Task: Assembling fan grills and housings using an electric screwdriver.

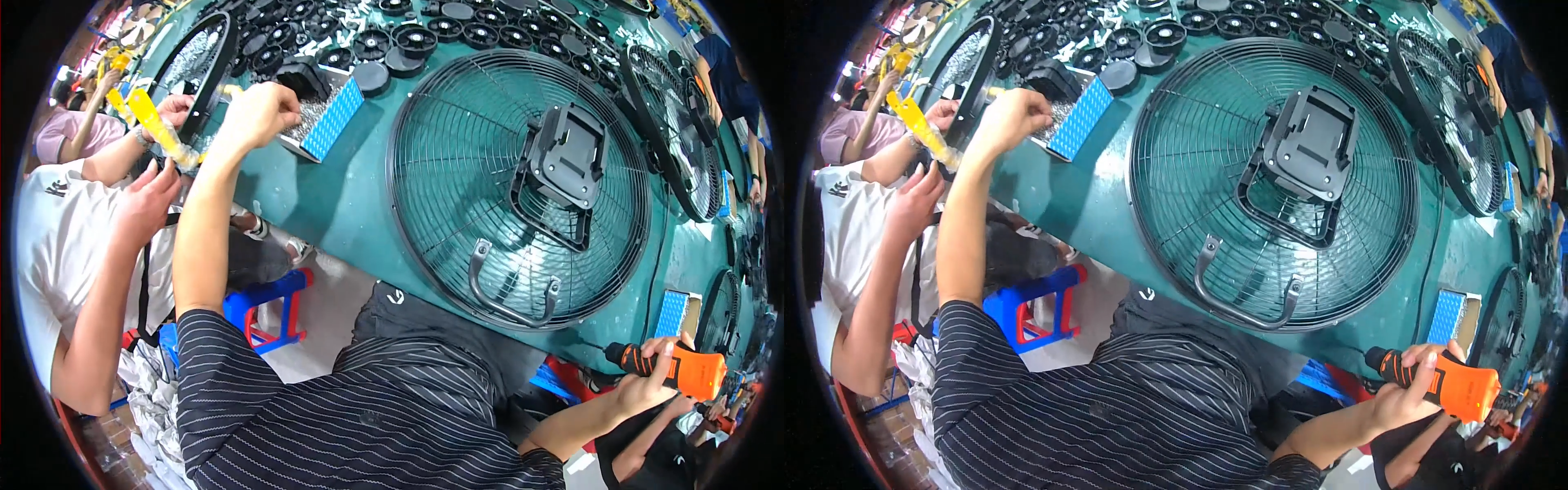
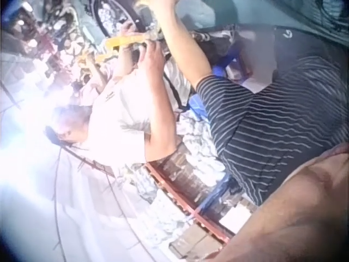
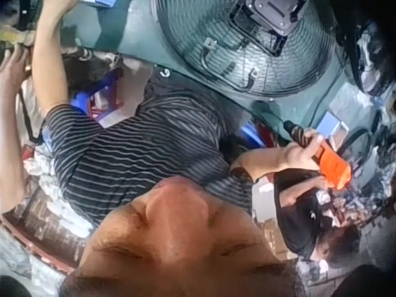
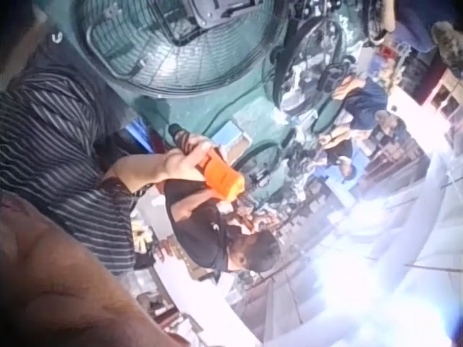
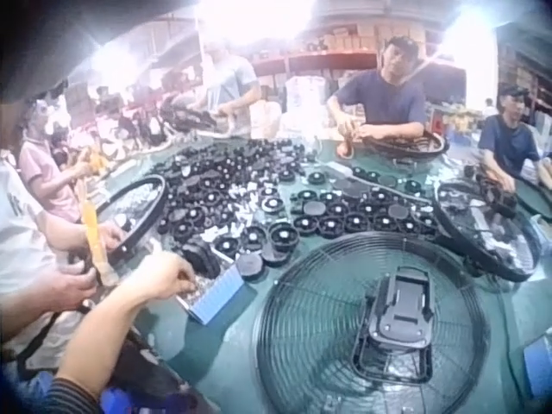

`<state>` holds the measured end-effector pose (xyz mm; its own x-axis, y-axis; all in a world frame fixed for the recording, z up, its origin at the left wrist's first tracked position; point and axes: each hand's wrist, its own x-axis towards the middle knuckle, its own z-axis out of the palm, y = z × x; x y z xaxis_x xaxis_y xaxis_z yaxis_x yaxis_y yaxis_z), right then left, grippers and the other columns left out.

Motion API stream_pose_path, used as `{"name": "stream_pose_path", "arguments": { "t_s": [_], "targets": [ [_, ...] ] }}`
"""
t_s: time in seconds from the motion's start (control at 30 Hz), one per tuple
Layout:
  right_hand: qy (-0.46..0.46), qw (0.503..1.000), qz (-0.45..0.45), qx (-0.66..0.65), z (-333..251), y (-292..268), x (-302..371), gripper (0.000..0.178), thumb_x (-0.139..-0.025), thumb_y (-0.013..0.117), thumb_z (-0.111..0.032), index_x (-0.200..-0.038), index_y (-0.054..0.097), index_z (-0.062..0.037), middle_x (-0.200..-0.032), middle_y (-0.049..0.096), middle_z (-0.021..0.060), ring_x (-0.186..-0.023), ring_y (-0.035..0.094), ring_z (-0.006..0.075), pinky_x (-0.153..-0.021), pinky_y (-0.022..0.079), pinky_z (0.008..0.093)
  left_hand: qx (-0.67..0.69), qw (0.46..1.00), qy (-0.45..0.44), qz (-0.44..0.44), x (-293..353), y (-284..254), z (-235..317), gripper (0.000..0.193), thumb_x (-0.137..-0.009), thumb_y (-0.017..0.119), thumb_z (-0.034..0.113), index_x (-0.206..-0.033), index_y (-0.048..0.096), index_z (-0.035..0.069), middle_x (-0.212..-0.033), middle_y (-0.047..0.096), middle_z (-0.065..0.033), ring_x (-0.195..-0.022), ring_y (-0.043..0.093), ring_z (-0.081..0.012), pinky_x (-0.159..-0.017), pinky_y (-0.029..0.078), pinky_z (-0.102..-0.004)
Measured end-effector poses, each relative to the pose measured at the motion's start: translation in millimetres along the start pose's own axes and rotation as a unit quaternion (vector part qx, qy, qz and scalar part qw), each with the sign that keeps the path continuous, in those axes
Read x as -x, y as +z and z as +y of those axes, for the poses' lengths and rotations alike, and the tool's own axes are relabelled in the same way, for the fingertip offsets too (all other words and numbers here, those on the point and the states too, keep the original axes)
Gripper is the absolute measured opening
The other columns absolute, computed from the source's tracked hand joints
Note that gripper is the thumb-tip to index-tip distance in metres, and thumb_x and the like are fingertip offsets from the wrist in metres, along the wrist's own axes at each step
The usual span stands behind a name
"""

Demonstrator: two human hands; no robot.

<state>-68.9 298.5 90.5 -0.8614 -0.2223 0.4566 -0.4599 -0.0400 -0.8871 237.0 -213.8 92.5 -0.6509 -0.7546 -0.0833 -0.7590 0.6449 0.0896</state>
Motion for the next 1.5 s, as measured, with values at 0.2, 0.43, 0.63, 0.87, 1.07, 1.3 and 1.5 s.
{"name": "stream_pose_path", "arguments": {
  "t_s": [0.2,0.43,0.63,0.87,1.07,1.3,1.5],
  "targets": [
    [0.060,0.993,-0.066,-0.082,-13,-10,-2,0.031,-0.093,0.057,-0.005,-0.120,0.045,0.0047,-0.081,0.048,0.0055,-0.068,0.048,0.0135,-0.067,0.040,0.0290,0.076,0.993,0.004,0.091,9,-2,4,0.019,-0.086,0.068,0.018,-0.099,0.069,0.005,-0.077,0.069,-0.0116,-0.070,0.067,-0.0217,-0.066,0.051,-0.0329],
    [0.045,0.877,-0.001,-0.478,-69,24,22,0.034,-0.083,0.065,-0.005,-0.109,0.046,0.0034,-0.077,0.049,0.0066,-0.052,0.047,0.0117,-0.051,0.044,0.0257,0.456,0.855,0.243,0.038,125,22,113,0.009,-0.074,0.076,0.001,-0.078,0.068,0.001,-0.081,0.068,-0.0094,-0.069,0.063,-0.0153,-0.063,0.050,-0.0288],
    [0.043,0.864,-0.041,-0.500,-87,80,52,0.037,-0.081,0.071,-0.003,-0.107,0.044,-0.0007,-0.075,0.055,0.0056,-0.052,0.060,0.0139,-0.045,0.055,0.0252,0.738,0.601,0.218,-0.219,175,92,198,0.016,-0.072,0.082,0.000,-0.085,0.072,-0.003,-0.082,0.071,-0.0166,-0.072,0.070,-0.0216,-0.059,0.052,-0.0286],
    [0.024,0.853,-0.090,-0.513,-82,94,56,0.038,-0.077,0.069,-0.006,-0.103,0.042,-0.0019,-0.075,0.055,0.0063,-0.051,0.061,0.0126,-0.049,0.058,0.0253,0.749,0.587,0.244,-0.186,176,96,201,0.016,-0.077,0.081,0.002,-0.091,0.074,0.001,-0.086,0.072,-0.0098,-0.063,0.060,-0.0082,-0.050,0.042,-0.0212],
    [0.055,0.865,-0.051,-0.496,-83,91,62,0.040,-0.077,0.072,-0.006,-0.103,0.042,-0.0036,-0.075,0.055,0.0054,-0.051,0.060,0.0126,-0.048,0.056,0.0261,0.753,0.578,0.241,-0.200,174,101,208,0.016,-0.077,0.081,0.002,-0.091,0.074,0.001,-0.086,0.072,-0.0099,-0.062,0.060,-0.0082,-0.049,0.042,-0.0218],
    [0.029,0.855,-0.042,-0.517,-79,87,59,0.040,-0.077,0.072,-0.005,-0.104,0.043,-0.0034,-0.073,0.055,0.0049,-0.050,0.060,0.0123,-0.049,0.055,0.0249,0.779,0.548,0.213,-0.219,176,106,218,0.015,-0.077,0.081,0.001,-0.091,0.074,0.000,-0.087,0.073,-0.0118,-0.064,0.062,-0.0093,-0.052,0.043,-0.0221],
    [0.035,0.857,-0.043,-0.513,-76,82,59,0.040,-0.077,0.071,-0.005,-0.104,0.043,-0.0024,-0.073,0.055,0.0052,-0.050,0.060,0.0127,-0.050,0.056,0.0250,0.802,0.518,0.180,-0.235,181,110,227,0.014,-0.078,0.079,-0.001,-0.091,0.074,0.000,-0.087,0.072,-0.0123,-0.066,0.061,-0.0095,-0.054,0.044,-0.0217]
  ]
}}
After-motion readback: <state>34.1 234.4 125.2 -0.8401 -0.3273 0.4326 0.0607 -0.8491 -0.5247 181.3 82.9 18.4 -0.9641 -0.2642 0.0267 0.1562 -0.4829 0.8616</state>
